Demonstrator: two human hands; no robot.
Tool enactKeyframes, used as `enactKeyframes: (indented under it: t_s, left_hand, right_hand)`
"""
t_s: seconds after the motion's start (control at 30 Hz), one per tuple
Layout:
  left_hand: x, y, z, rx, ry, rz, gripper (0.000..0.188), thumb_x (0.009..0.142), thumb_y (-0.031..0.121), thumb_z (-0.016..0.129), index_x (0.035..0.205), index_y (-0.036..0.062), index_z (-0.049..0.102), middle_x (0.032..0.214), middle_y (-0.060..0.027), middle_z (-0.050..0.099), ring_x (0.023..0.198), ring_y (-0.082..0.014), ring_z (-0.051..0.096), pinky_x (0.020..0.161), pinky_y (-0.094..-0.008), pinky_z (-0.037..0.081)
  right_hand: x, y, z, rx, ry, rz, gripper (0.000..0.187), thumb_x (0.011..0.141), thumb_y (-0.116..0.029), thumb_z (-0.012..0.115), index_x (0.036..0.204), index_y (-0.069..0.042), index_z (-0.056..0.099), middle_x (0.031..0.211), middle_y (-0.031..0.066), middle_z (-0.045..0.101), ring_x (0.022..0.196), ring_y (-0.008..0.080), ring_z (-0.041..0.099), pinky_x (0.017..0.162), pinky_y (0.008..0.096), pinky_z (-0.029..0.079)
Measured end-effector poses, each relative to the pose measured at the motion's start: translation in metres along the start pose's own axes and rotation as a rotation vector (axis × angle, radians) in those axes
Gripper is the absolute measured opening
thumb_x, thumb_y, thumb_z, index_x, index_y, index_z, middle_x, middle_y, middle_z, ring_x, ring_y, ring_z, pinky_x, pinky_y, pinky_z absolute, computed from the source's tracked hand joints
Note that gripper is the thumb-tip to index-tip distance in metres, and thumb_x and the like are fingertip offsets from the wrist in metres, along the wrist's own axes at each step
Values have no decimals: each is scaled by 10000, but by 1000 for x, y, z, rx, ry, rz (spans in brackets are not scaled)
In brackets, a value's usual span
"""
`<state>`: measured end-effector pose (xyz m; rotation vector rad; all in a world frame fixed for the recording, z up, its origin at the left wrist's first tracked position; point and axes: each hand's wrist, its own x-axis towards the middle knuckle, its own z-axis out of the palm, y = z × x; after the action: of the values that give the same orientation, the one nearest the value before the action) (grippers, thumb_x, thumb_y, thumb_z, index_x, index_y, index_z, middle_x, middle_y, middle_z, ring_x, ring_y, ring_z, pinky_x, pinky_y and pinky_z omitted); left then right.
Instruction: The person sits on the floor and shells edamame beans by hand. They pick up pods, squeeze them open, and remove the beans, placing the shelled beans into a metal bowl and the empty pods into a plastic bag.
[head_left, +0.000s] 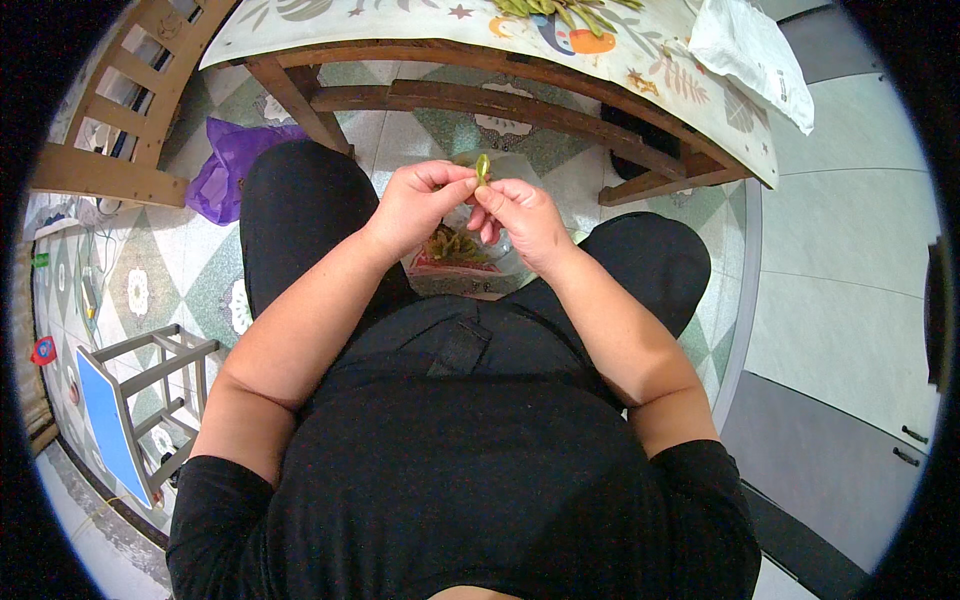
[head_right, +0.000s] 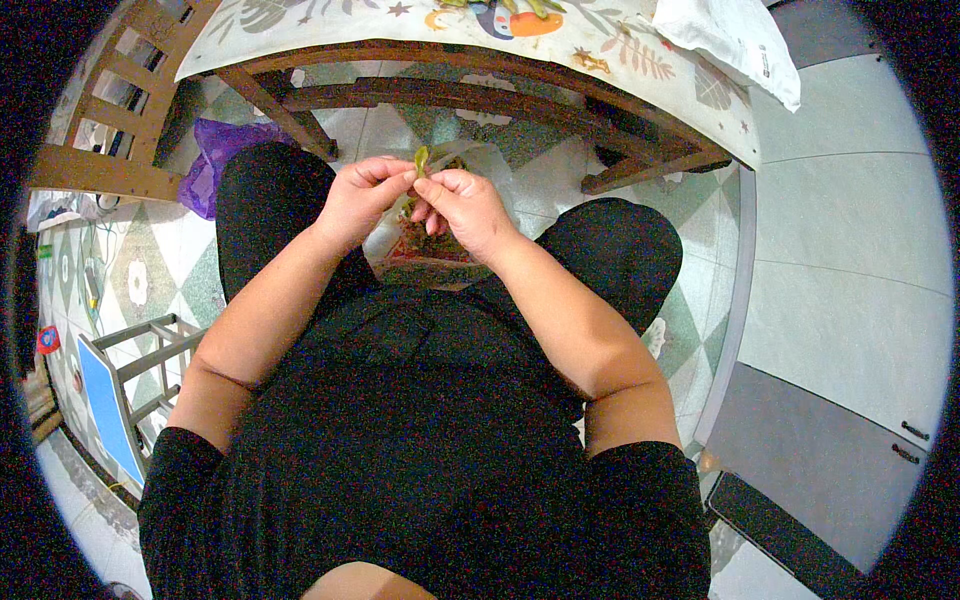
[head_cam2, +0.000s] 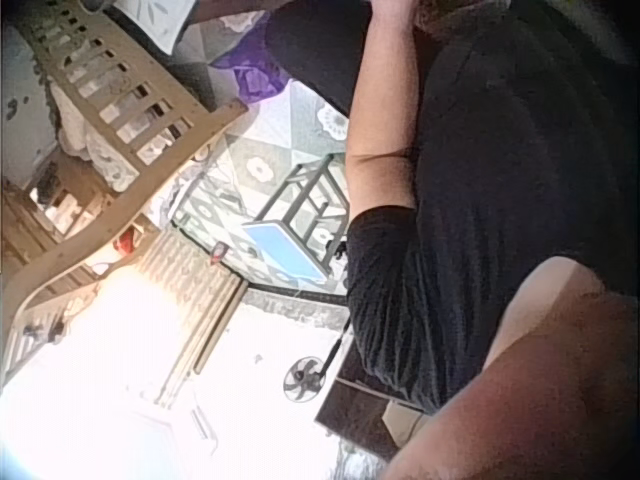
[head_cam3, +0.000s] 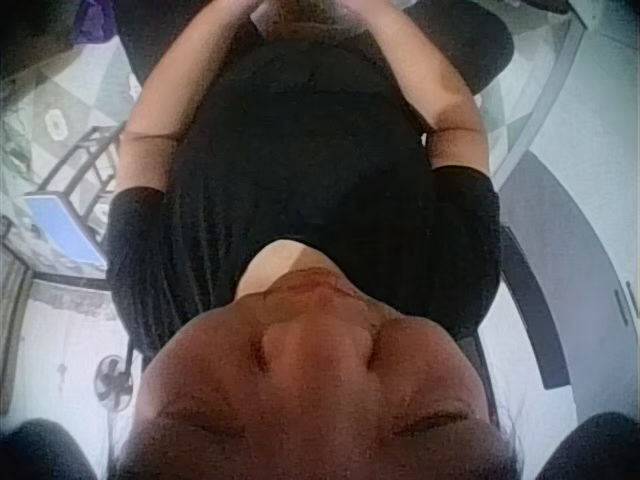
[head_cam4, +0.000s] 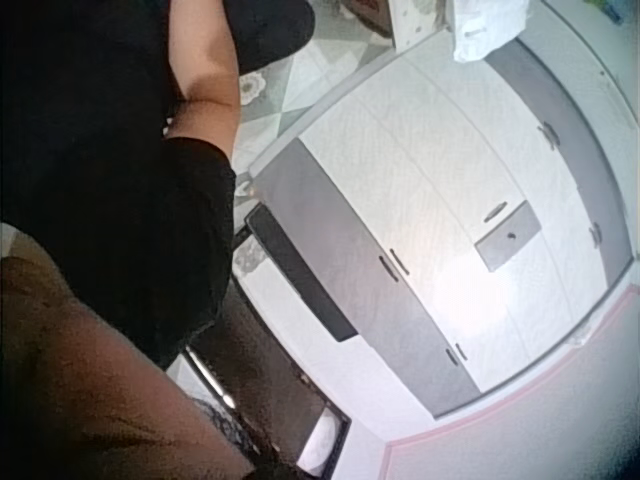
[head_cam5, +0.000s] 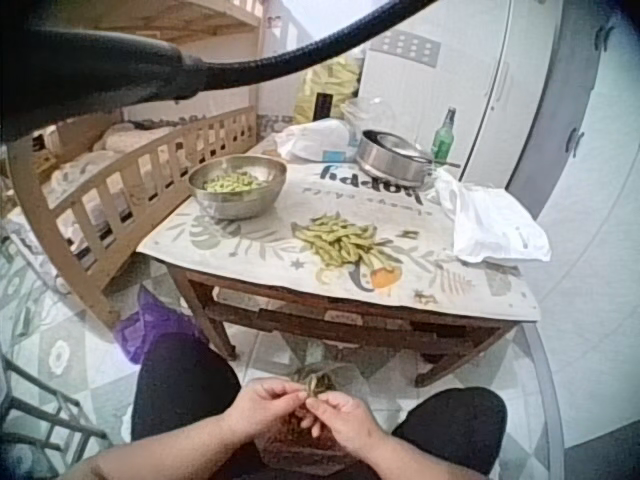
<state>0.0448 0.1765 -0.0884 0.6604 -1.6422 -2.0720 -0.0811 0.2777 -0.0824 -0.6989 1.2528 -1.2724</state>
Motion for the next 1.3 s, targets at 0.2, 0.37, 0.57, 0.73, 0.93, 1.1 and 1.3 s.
enactKeyframes:
  t_s: [0.2, 0.37, 0.57, 0.73, 0.93, 1.1, 1.3]
  left_hand:
    - [1, 4, 1, 64, -16, -9, 135, 781, 81, 556, 859, -21, 598, 825, -38, 569, 774, -105, 521, 708, -225, 410]
    - [1, 4, -1, 75, -18, 1, 122, 771, 77, 565, 840, -16, 604, 829, -40, 570, 773, -106, 522, 705, -224, 410]
    - [0, 2, 0, 247, 17, 75, 103, 757, 78, 573, 804, -9, 602, 777, -27, 576, 723, -89, 520, 667, -220, 413]
    - [-4, -3, 6, 246, 136, 91, 100, 746, 65, 567, 801, -15, 592, 740, -16, 574, 706, -71, 510, 646, -208, 410]
    - [-8, -4, 14, 49, 158, 94, 99, 767, 67, 539, 811, -10, 583, 739, -27, 575, 680, -81, 512, 602, -208, 412]
    - [-7, -2, 14, -276, 106, -123, 76, 785, 97, 530, 792, 30, 566, 696, -25, 559, 566, -67, 475, 466, -178, 343]
    - [-6, -5, 14, -468, 25, -201, 113, 808, 182, 529, 762, 80, 523, 654, -12, 534, 485, -58, 395, 417, -174, 268]
  right_hand:
    - [-2, 0, -3, -74, 13, -45, 192, 830, -205, 508, 764, -30, 549, 663, 51, 574, 524, 81, 490, 491, 190, 393]
    - [-3, -5, -3, -113, 1, -49, 185, 830, -190, 505, 776, -20, 555, 666, 53, 577, 528, 77, 493, 494, 186, 393]
    - [-2, 1, -2, -251, 46, -82, 209, 833, -185, 494, 731, -14, 560, 632, 27, 558, 512, 74, 490, 476, 204, 399]
    - [-2, 10, 3, -445, 101, -198, 200, 855, -155, 451, 761, -5, 544, 653, 37, 558, 539, 80, 498, 503, 199, 407]
    - [-4, 5, 8, -7, -12, -93, 237, 863, -209, 433, 784, -11, 538, 642, 65, 560, 514, 116, 509, 490, 221, 421]
    - [-4, -2, -1, 179, -118, 10, 266, 870, -242, 420, 823, -2, 526, 662, 88, 557, 553, 123, 513, 518, 219, 420]
    - [0, 5, -3, -49, -27, -90, 255, 867, -233, 420, 788, -20, 536, 595, 19, 487, 527, 80, 435, 480, 194, 341]
